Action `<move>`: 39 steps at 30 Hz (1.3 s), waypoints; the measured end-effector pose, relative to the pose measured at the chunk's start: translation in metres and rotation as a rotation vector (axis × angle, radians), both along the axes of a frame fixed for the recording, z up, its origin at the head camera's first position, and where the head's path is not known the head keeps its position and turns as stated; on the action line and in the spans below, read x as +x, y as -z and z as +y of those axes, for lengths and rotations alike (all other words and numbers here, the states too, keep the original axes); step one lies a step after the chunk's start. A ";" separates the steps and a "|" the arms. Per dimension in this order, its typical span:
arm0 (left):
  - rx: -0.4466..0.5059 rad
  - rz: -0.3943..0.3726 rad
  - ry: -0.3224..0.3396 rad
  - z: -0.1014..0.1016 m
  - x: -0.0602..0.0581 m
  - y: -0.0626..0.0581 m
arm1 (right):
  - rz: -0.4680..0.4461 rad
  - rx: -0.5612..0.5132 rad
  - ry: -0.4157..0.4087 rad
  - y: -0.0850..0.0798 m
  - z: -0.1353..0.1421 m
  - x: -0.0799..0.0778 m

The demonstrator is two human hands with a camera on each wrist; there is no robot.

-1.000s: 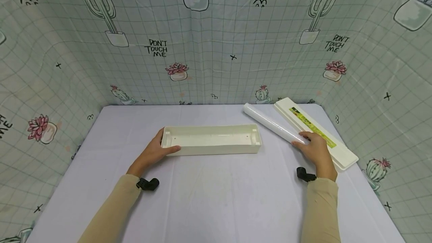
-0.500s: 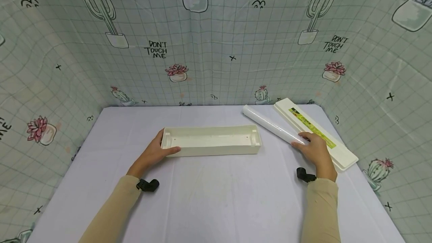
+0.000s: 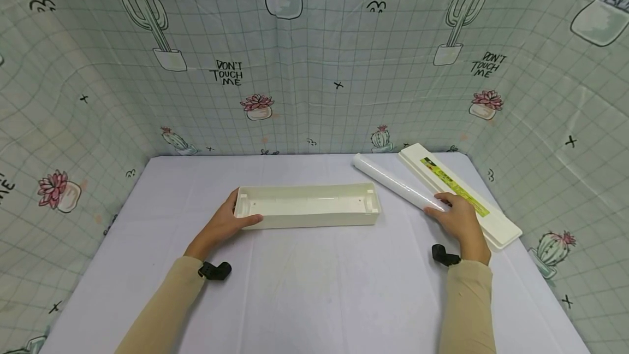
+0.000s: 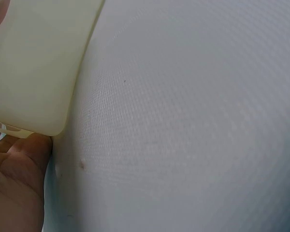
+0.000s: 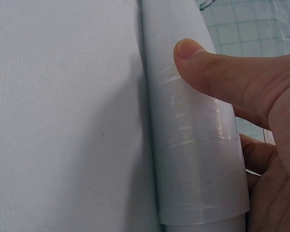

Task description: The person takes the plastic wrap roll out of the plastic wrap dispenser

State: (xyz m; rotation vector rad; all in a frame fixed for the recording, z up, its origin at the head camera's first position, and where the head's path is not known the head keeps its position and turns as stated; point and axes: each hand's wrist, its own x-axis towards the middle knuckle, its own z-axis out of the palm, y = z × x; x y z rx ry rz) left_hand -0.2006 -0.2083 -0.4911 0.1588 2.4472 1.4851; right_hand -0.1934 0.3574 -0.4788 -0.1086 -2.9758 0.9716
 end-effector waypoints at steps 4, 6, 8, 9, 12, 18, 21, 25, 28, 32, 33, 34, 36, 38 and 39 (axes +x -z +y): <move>0.001 -0.001 0.003 0.000 0.002 -0.003 | -0.018 -0.004 0.007 -0.002 -0.001 0.001; 0.001 0.000 0.005 0.000 0.003 -0.005 | -0.021 -0.001 0.008 -0.002 -0.001 0.001; -0.001 0.003 0.005 0.001 0.003 -0.006 | -0.021 -0.001 0.007 -0.003 -0.001 0.001; -0.002 0.004 0.008 0.000 0.004 -0.007 | -0.021 0.000 0.005 -0.003 -0.001 0.001; -0.004 0.002 0.005 0.000 0.004 -0.006 | -0.022 0.000 0.005 -0.004 -0.001 0.001; -0.017 0.004 0.005 0.000 0.002 -0.003 | -0.021 -0.004 0.011 -0.004 -0.002 0.003; -0.020 0.004 0.005 -0.001 0.001 -0.002 | -0.015 -0.009 0.016 -0.004 -0.003 0.004; -0.023 0.003 0.001 -0.001 0.000 -0.003 | -0.010 -0.015 0.020 -0.003 -0.003 0.005; -0.025 0.004 0.001 -0.001 -0.001 -0.003 | -0.010 -0.020 0.020 -0.004 -0.003 0.004; -0.031 0.001 0.000 -0.001 -0.002 -0.002 | -0.024 -0.025 0.021 -0.004 -0.004 0.003; -0.031 -0.002 -0.002 -0.001 -0.003 -0.001 | -0.027 -0.025 0.020 -0.004 -0.004 0.002; -0.030 -0.005 -0.003 -0.001 -0.003 -0.001 | -0.030 -0.024 0.020 -0.004 -0.004 0.002; -0.023 -0.008 -0.005 -0.001 -0.002 -0.001 | -0.034 -0.025 0.020 -0.004 -0.004 0.002; -0.017 -0.003 0.000 -0.001 -0.002 -0.001 | -0.034 -0.019 0.020 -0.003 -0.003 0.001; -0.012 -0.002 -0.003 -0.001 -0.002 0.000 | -0.032 -0.017 0.020 -0.003 -0.003 0.001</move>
